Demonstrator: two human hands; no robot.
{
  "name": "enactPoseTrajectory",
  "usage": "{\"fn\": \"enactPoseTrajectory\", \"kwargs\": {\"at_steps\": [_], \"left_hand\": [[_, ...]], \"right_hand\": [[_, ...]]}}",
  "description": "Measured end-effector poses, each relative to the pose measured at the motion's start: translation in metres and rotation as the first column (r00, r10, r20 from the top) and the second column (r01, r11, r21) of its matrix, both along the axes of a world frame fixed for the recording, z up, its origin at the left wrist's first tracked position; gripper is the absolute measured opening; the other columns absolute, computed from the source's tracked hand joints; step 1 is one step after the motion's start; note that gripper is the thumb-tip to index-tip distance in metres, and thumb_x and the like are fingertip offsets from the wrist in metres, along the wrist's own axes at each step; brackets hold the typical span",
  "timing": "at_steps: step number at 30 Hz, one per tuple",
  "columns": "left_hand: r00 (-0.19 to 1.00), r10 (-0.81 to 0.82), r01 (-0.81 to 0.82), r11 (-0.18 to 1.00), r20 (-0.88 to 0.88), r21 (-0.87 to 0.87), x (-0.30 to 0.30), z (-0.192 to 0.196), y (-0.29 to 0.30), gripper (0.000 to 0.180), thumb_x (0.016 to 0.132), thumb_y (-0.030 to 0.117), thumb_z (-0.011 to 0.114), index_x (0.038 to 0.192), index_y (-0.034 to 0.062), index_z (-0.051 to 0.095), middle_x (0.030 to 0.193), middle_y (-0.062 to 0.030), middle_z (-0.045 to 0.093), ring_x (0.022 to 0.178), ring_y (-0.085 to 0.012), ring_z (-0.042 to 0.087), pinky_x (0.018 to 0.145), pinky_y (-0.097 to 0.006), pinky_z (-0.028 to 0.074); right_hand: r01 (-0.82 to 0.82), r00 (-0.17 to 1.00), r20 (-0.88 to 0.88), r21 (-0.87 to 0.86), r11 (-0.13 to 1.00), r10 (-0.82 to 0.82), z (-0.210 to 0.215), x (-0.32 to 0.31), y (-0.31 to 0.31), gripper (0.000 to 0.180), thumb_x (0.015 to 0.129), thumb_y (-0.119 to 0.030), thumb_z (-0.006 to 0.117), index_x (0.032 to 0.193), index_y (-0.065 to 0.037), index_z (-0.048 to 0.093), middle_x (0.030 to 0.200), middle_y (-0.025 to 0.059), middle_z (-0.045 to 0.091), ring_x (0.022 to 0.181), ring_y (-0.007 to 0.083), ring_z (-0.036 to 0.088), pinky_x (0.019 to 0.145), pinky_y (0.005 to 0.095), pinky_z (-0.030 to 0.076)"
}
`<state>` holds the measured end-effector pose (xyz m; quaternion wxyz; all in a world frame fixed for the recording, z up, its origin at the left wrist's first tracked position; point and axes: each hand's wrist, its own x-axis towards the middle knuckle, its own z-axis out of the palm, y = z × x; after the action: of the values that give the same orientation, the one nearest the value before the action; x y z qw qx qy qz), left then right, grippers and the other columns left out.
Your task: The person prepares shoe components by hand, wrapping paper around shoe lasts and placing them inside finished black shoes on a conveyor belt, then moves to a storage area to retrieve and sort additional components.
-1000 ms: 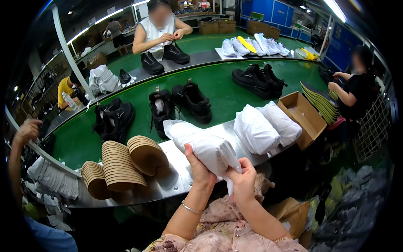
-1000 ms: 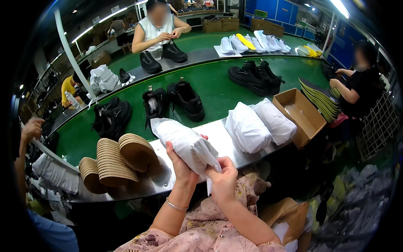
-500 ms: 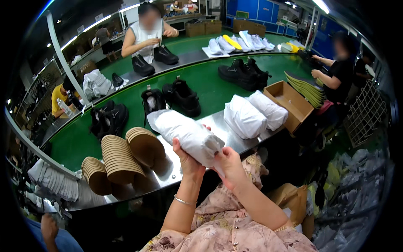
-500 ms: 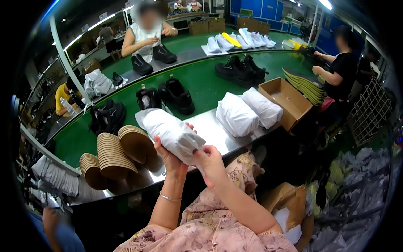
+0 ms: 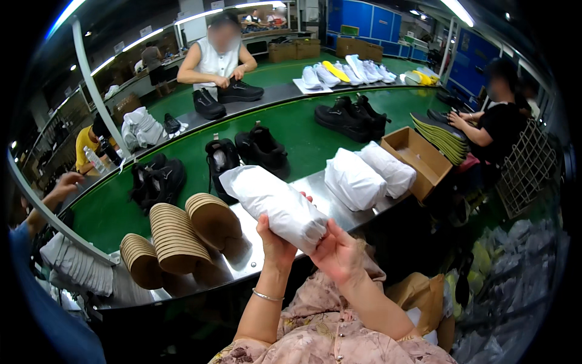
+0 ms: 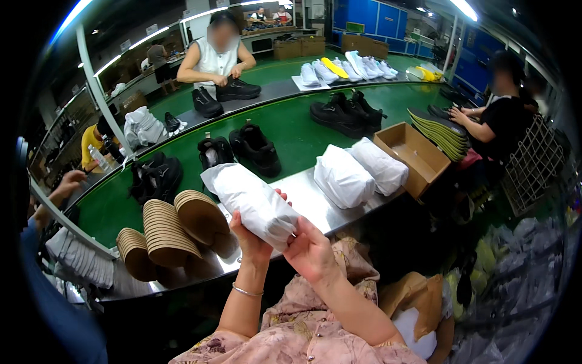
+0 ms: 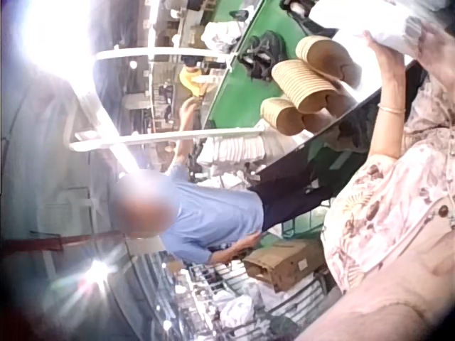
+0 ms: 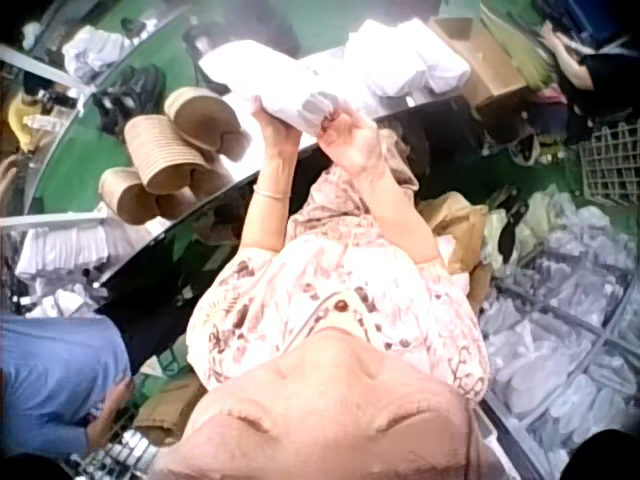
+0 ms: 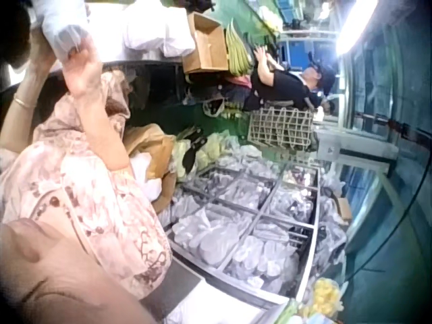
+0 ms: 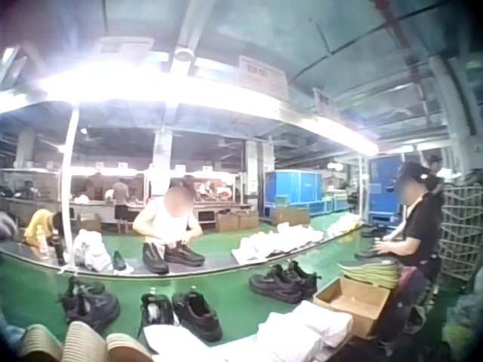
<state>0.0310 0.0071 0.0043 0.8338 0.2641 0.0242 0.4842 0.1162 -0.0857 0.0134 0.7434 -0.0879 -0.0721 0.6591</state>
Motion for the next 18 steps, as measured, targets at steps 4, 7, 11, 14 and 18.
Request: {"fn": "enactPoseTrajectory", "kwargs": {"at_steps": [4, 7, 11, 14, 18], "left_hand": [[0.999, -0.045, 0.045, 0.999, 0.010, 0.018, 0.000, 0.001, 0.004, 0.088, 0.064, 0.052, 0.064, 0.128, -0.0012, 0.034, 0.113, -0.0187, 0.051, 0.107, -0.0321, 0.051, 0.099, -0.047, 0.038], [1.000, 0.004, -0.004, 1.000, 0.016, -0.003, -0.001, -0.006, 0.012, 0.087, 0.065, 0.051, 0.064, 0.127, -0.0006, 0.035, 0.109, -0.0165, 0.052, 0.103, -0.0297, 0.053, 0.098, -0.046, 0.039], [0.980, 0.117, -0.131, 0.988, -0.163, -0.079, -0.010, -0.019, 0.028, 0.086, 0.064, 0.051, 0.065, 0.128, 0.0010, 0.036, 0.108, -0.0115, 0.053, 0.099, -0.0235, 0.054, 0.094, -0.039, 0.042], [0.960, 0.144, -0.172, 0.980, -0.240, -0.101, -0.008, -0.028, 0.039, 0.078, 0.066, 0.051, 0.066, 0.122, 0.0031, 0.042, 0.108, -0.0084, 0.053, 0.101, -0.0222, 0.053, 0.092, -0.037, 0.043], [0.953, 0.136, -0.179, 0.974, -0.269, -0.141, 0.020, -0.049, 0.048, 0.063, 0.071, 0.042, 0.066, 0.114, -0.0006, 0.047, 0.105, -0.0080, 0.056, 0.096, -0.0193, 0.055, 0.084, -0.032, 0.046]], "right_hand": [[-0.041, 0.999, -0.009, 0.059, 0.997, 0.041, -0.020, 0.004, 0.006, 0.043, 0.094, -0.024, 0.045, 0.131, -0.005, 0.036, 0.133, 0.0061, 0.043, 0.123, 0.0212, 0.040, 0.105, 0.0373, 0.032], [-0.070, 0.995, 0.070, 0.021, 0.997, 0.068, -0.026, 0.003, 0.016, 0.045, 0.092, -0.026, 0.049, 0.130, -0.005, 0.037, 0.130, 0.0076, 0.045, 0.120, 0.0214, 0.043, 0.100, 0.0382, 0.037], [-0.068, 0.895, 0.417, -0.219, 0.973, 0.157, -0.038, 0.020, 0.029, 0.046, 0.090, -0.023, 0.055, 0.127, -0.002, 0.038, 0.121, 0.0085, 0.049, 0.109, 0.0213, 0.047, 0.092, 0.0354, 0.041], [0.387, 0.450, 0.893, -0.186, 0.903, -0.009, -0.046, 0.042, 0.031, 0.053, 0.086, -0.022, 0.061, 0.127, -0.001, 0.036, 0.118, 0.0122, 0.047, 0.110, 0.0210, 0.045, 0.092, 0.0346, 0.040], [0.410, 0.073, 0.958, 0.225, 0.884, -0.278, -0.027, 0.035, 0.046, 0.075, 0.068, -0.022, 0.078, 0.124, -0.001, 0.033, 0.113, 0.0151, 0.047, 0.106, 0.0219, 0.046, 0.088, 0.0322, 0.041]]}}
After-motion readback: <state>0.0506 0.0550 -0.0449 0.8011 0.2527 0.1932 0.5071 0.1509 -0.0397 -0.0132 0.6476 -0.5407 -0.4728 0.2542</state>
